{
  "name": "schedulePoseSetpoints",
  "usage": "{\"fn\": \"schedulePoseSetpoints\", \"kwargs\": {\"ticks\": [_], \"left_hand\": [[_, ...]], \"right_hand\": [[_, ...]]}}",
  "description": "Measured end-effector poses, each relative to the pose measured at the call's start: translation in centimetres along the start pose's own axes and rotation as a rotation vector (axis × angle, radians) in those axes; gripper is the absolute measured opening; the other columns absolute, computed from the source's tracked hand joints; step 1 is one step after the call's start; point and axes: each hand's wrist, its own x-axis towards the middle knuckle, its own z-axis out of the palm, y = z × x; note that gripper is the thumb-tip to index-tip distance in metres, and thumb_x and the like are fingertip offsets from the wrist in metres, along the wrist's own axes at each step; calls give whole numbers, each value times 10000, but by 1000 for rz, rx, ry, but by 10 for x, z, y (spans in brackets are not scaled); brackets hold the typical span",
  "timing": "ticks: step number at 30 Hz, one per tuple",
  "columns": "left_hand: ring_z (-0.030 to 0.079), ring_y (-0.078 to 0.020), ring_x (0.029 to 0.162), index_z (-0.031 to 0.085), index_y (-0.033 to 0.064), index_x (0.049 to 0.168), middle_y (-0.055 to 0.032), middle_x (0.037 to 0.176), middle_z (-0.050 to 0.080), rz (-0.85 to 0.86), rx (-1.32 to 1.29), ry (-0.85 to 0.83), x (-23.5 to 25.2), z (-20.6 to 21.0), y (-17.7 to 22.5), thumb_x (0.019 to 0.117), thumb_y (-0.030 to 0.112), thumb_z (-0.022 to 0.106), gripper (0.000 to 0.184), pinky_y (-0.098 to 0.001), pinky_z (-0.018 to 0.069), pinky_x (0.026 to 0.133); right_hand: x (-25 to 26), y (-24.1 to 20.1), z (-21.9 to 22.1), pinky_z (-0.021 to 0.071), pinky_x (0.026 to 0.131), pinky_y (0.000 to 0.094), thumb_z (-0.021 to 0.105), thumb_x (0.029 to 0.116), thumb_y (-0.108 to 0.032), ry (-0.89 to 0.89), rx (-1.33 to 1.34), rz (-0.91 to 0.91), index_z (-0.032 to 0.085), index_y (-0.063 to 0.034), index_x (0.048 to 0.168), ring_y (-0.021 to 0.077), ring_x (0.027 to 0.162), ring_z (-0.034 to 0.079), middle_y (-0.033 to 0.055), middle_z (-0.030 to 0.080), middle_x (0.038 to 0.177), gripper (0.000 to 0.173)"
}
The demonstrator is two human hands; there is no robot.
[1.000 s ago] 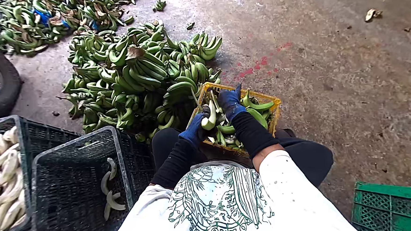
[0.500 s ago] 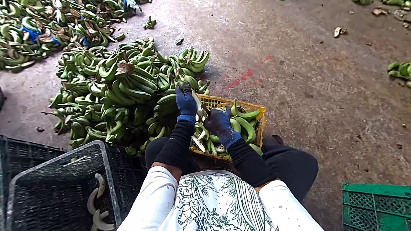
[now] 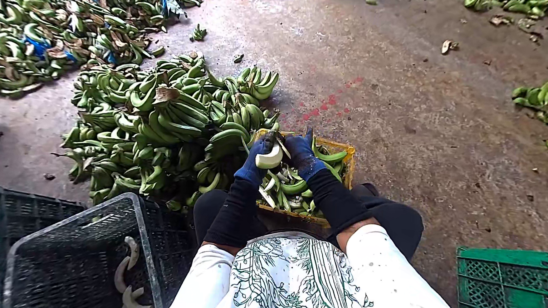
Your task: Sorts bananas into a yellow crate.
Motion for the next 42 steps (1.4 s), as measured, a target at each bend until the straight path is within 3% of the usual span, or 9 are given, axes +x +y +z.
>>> {"fn": "schedulePoseSetpoints", "kwargs": {"ticks": [3,6,8,9,13,26,29,35,42], "left_hand": [[594,-141,576,593,168,1284,-61,862,654,-43,-104,-170,-12,-4,-6,1103,375,398,338,-304,523,470],[668,-140,865,583,140,1343,-68,1066,689,-47,38,-188,-11,-5,-4,1102,374,413,377,-342,587,739],[676,-175,1040,532,170,1458,-102,1226,684,-104,196,-221,-11,-4,-5,1078,415,483,456,-410,566,915],[681,-196,1054,518,184,1477,-115,1239,683,-132,231,-205,-8,-5,-8,1066,434,512,482,-434,563,931],[711,-261,919,524,117,1440,-160,1157,694,-117,-45,131,9,-20,-23,1064,332,549,435,-441,617,762],[687,-290,1026,399,111,1481,-186,1241,621,131,-468,696,27,-18,-13,1065,313,564,491,-504,616,822],[677,-267,1055,365,124,1485,-165,1241,628,116,-483,642,23,-9,-16,1065,353,558,516,-492,598,874],[687,-251,1066,470,101,1452,-146,1229,684,108,-582,346,2,2,-18,1114,324,418,409,-441,580,906],[672,-231,997,572,37,1308,-140,1140,681,18,-747,185,-13,5,-28,1123,298,279,434,-424,568,892]], "right_hand": [[15,0,-2,83,1236,715,693,945,-251,-30,-41,-24,642,-24,1267,419,1303,577,209,698,1237,397],[16,1,-5,122,1245,694,711,915,-203,10,-69,-49,656,-12,1246,424,1266,601,213,704,1223,386],[5,-5,-44,168,1255,664,588,1046,-271,-267,-130,46,526,-42,1453,402,1434,469,193,571,1472,471],[17,5,-24,176,1223,706,640,993,-305,-51,-66,35,642,-2,1309,445,1320,565,234,674,1308,438],[53,21,-5,28,1240,716,670,903,-439,58,-49,68,646,-41,1315,455,1410,476,212,691,1288,573],[-11,-17,57,44,1231,727,664,891,-478,155,143,77,690,-34,1217,432,1414,478,193,701,1268,551],[-9,-18,56,95,1233,714,611,950,-450,84,246,96,665,-52,1284,356,1314,587,154,716,1241,522],[-6,-9,48,112,1206,766,877,750,-293,2,146,23,624,-72,1350,380,1253,623,158,710,1251,688],[-6,-5,32,61,1228,743,701,934,-277,11,-55,-49,661,-51,1297,442,1360,526,212,687,1277,429]]}}
